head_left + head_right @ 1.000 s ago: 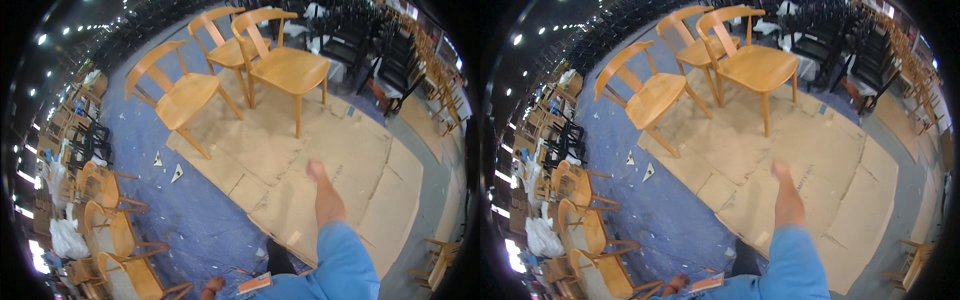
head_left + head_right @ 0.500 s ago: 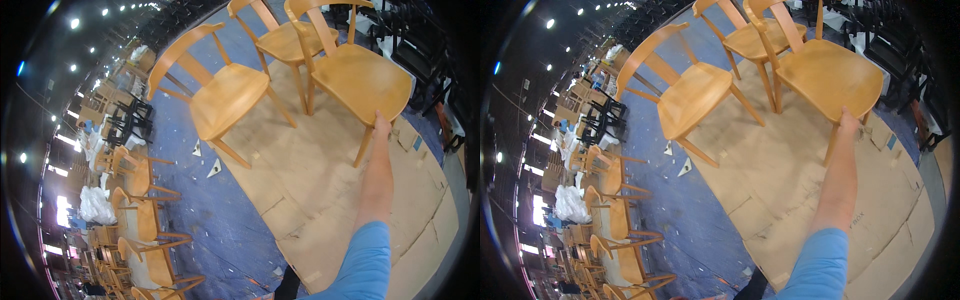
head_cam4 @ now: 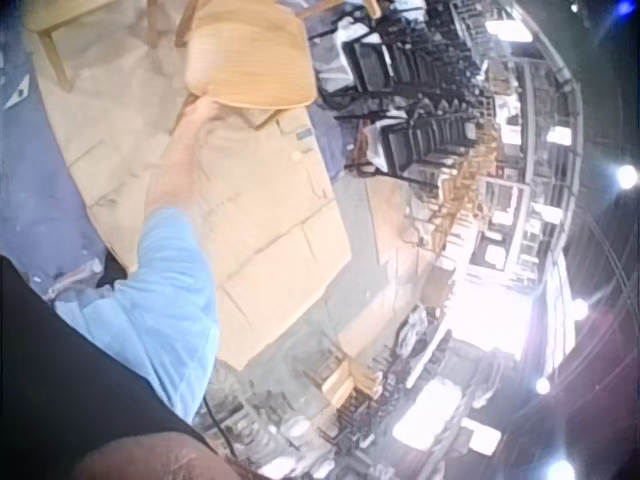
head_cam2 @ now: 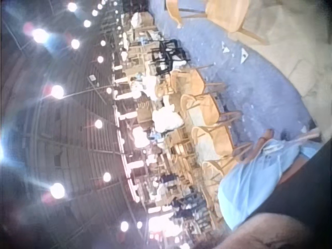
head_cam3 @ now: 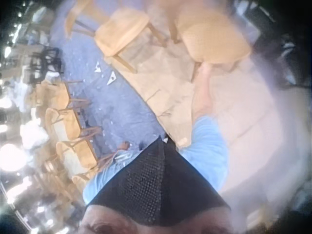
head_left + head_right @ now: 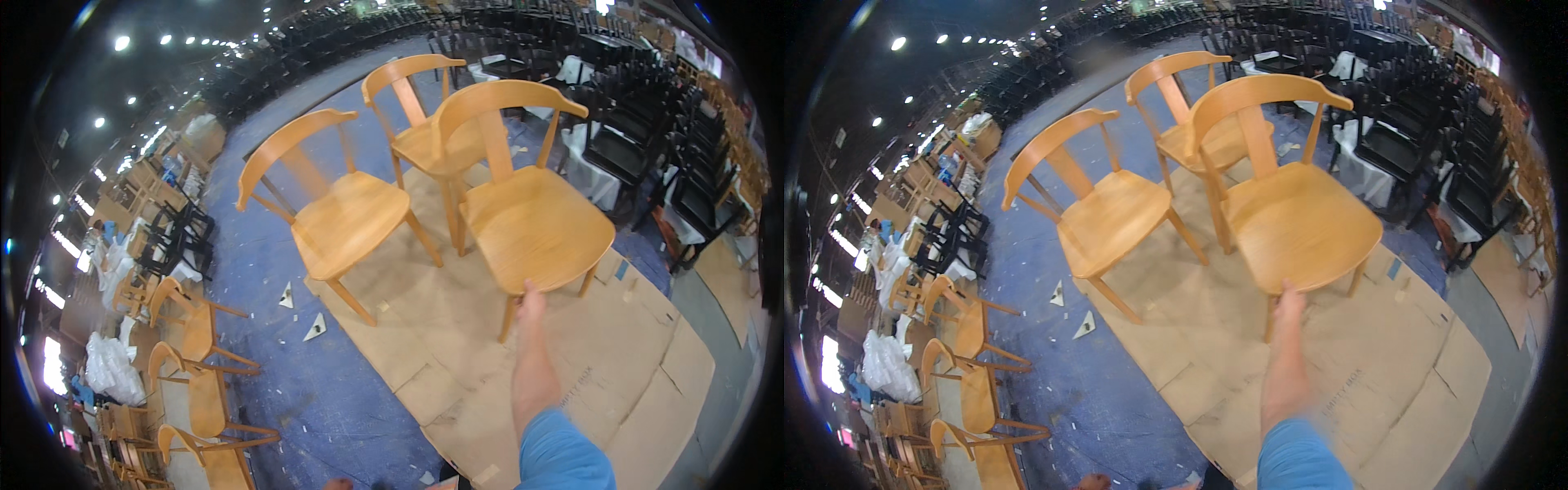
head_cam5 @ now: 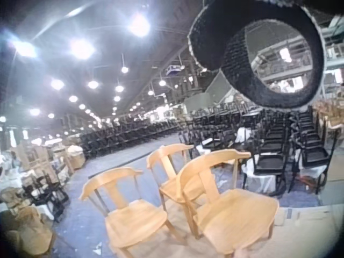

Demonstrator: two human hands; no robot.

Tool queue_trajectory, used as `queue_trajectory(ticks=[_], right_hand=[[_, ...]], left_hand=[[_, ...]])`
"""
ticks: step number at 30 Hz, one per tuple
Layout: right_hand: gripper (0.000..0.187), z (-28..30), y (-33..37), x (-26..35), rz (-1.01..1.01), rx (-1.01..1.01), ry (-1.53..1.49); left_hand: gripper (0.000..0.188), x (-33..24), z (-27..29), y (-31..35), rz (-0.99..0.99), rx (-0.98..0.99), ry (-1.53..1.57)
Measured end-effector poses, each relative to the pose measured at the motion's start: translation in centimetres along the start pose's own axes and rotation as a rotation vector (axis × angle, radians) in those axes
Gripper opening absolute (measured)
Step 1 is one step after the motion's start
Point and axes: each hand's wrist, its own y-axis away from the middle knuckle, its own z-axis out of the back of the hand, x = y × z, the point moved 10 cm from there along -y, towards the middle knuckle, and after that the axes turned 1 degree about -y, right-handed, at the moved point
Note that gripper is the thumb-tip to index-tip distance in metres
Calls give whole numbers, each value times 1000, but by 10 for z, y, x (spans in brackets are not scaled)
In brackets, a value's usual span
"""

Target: The person assembles wooden chairs by inserting dowels into leg holes and tapping them with a mallet. They repeatedly pick up chairs, position them, insert dowels, and strike the joints to secure the legs.

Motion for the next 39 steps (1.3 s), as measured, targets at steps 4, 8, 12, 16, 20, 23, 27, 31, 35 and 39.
queue_trajectory(ticks=[4, 8, 12, 16, 20, 23, 27, 31, 35, 39], right_hand=[[15, 29, 115, -40, 82, 67, -93], [23, 92, 227, -105, -108, 127, -51], [37, 178, 343, -166, -394, 116, -118], [49, 264, 384, -129, -130, 57, 145], [61, 358, 362, -13, -38, -483, 511], [69, 381, 340, 61, 227, -842, 574], [69, 386, 337, 44, 257, -968, 473], [65, 385, 415, -18, 259, -963, 369], [60, 420, 533, -106, 139, -991, 27], [52, 488, 643, -188, 236, -1175, -154]], left_hand=[[39, -112, 70, -48, -437, -350, 182], [56, -268, 157, -66, -779, -378, 533], [51, -367, 225, -42, -1121, -336, 815], [39, -378, 233, -36, -1118, -390, 789], [48, -353, 218, 43, -1260, -396, 642], [46, -341, 222, 43, -1272, -438, 681], [41, -357, 239, 44, -1145, -492, 802], [43, -387, 253, 42, -1249, -275, 872], [39, -426, 200, 98, -1422, 16, 791], [38, -444, 93, 170, -1445, 243, 729]])
